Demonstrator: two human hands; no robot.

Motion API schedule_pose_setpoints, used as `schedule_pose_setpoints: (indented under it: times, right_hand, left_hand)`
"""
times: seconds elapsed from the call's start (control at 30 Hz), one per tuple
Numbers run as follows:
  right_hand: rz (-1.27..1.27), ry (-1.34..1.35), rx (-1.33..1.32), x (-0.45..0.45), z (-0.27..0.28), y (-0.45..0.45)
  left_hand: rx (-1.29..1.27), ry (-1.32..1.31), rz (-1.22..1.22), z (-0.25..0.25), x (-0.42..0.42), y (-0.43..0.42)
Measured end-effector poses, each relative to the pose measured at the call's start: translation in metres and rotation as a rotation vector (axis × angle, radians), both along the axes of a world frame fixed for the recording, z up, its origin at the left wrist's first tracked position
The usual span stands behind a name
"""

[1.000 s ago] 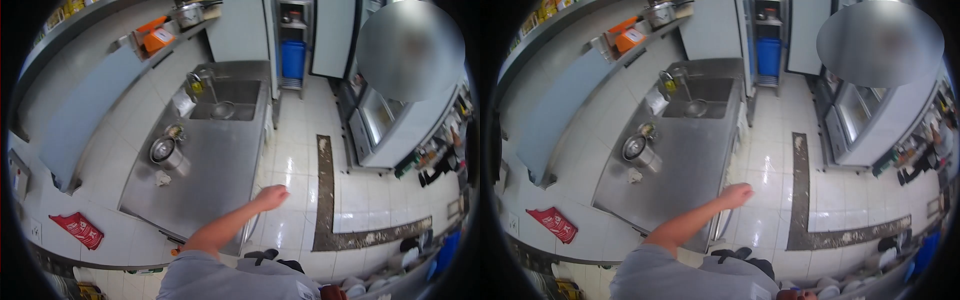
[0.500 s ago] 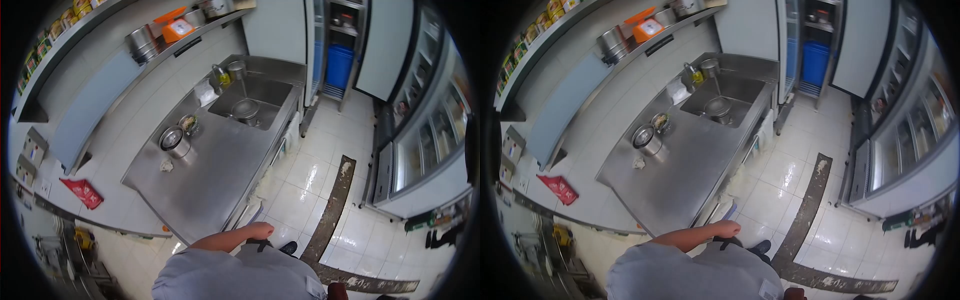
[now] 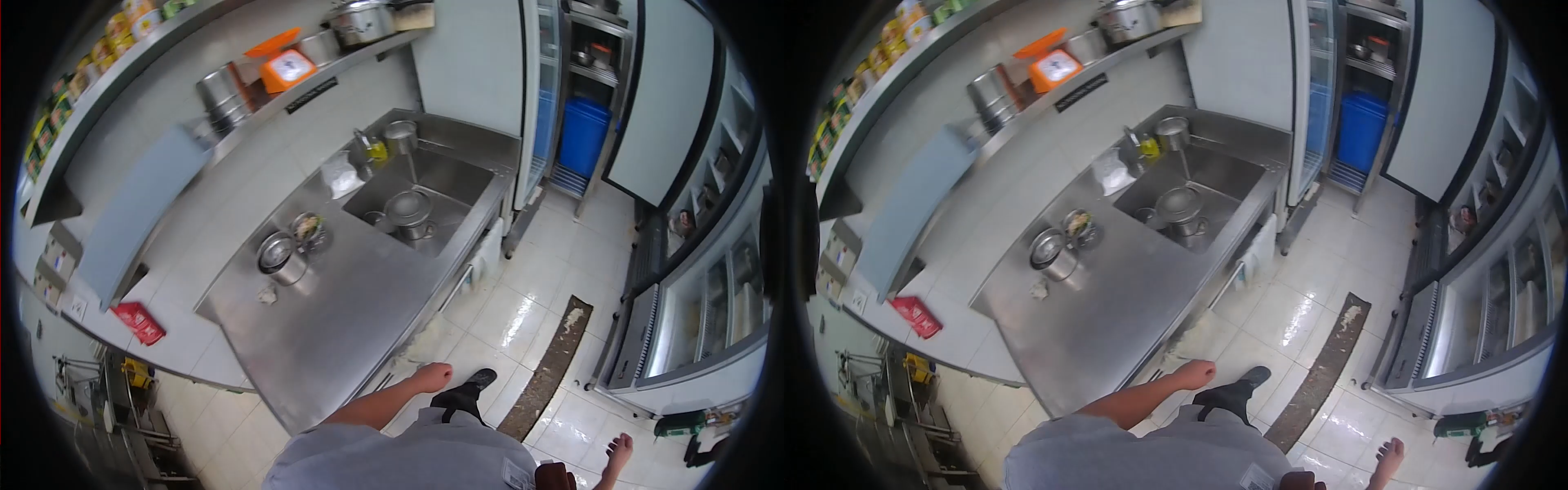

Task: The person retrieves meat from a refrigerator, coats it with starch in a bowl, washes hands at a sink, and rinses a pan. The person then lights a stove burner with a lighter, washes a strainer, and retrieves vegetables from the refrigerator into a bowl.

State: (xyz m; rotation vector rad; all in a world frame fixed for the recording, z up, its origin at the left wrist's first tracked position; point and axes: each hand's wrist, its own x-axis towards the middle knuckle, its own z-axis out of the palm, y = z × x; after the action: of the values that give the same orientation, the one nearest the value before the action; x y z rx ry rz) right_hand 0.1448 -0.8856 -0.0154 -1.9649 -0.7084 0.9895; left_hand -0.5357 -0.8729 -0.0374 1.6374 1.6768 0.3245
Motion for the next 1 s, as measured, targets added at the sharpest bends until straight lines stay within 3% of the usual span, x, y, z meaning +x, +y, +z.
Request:
schedule_pose_setpoints:
  times: [0.07,0.13,0.23,0.37,0.43,0.57,0.77,0.87,1.0]
  right_hand:
    - [0.143,-0.008,0.008,-0.025,0.001,0.011]
    - [0.285,0.043,-0.149,-0.057,-0.014,0.007]
    - [0.478,0.074,-0.493,-0.098,-0.030,-0.004]
    - [0.471,0.060,-0.644,-0.121,-0.024,0.011]
    - [0.433,0.055,-0.663,-0.122,-0.018,0.027]
    - [0.368,0.061,-0.658,-0.111,-0.017,0.064]
    - [0.406,0.092,-0.621,-0.086,-0.049,0.133]
    - [0.460,0.114,-0.575,-0.081,-0.064,0.182]
    - [0.413,0.092,-0.465,-0.076,-0.067,0.262]
  left_hand:
    - [-0.124,0.011,0.011,-0.030,-0.011,0.014]
    - [-0.182,0.095,0.012,-0.077,-0.028,0.016]
    - [-0.289,0.128,-0.114,-0.079,-0.039,0.038]
    - [-0.428,0.226,-0.358,-0.111,-0.046,0.111]
    - [-0.473,0.247,-0.351,-0.118,-0.046,0.162]
    - [-0.232,0.286,-0.219,-0.108,-0.029,0.283]
    - [0.073,-0.025,0.063,0.008,0.030,0.410]
    - [0.209,-0.029,0.056,0.072,0.034,0.407]
    - [0.254,0.115,0.060,0.105,-0.028,0.390]
